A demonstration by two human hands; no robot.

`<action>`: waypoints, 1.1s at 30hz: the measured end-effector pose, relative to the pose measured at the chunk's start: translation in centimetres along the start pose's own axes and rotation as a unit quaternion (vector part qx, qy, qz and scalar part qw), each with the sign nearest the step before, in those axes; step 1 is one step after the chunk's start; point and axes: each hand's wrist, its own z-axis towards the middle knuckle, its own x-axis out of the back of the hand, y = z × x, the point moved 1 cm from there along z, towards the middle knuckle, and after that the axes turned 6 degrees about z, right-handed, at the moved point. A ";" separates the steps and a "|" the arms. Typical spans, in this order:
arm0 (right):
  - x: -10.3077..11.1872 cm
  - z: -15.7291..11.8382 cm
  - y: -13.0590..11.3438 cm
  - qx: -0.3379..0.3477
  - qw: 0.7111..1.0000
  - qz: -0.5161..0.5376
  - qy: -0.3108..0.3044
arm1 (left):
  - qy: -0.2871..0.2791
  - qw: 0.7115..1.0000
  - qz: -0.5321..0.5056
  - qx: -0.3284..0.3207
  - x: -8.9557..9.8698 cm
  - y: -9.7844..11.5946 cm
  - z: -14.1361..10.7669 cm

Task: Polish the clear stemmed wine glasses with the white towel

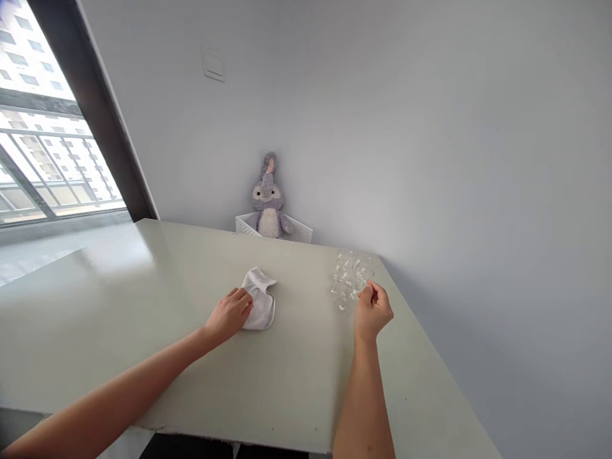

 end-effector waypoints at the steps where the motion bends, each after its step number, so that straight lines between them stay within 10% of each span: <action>1: 0.0 -0.1 -0.1 -0.001 1.000 0.002 -0.002 | -0.004 1.000 0.004 0.008 -0.4 -0.4 0.4; 20: -2.0 -3.1 -2.1 0.055 0.989 0.022 -0.132 | -0.175 0.964 0.020 -0.201 -10.0 4.2 12.4; 27: -2.4 -3.6 -1.2 0.063 0.982 0.006 -0.178 | -0.181 0.979 0.071 -0.055 -8.0 -5.0 15.8; 33: -2.7 -4.1 -1.1 0.089 0.974 -0.014 -0.207 | -0.162 0.969 0.125 0.137 -2.8 -17.3 12.8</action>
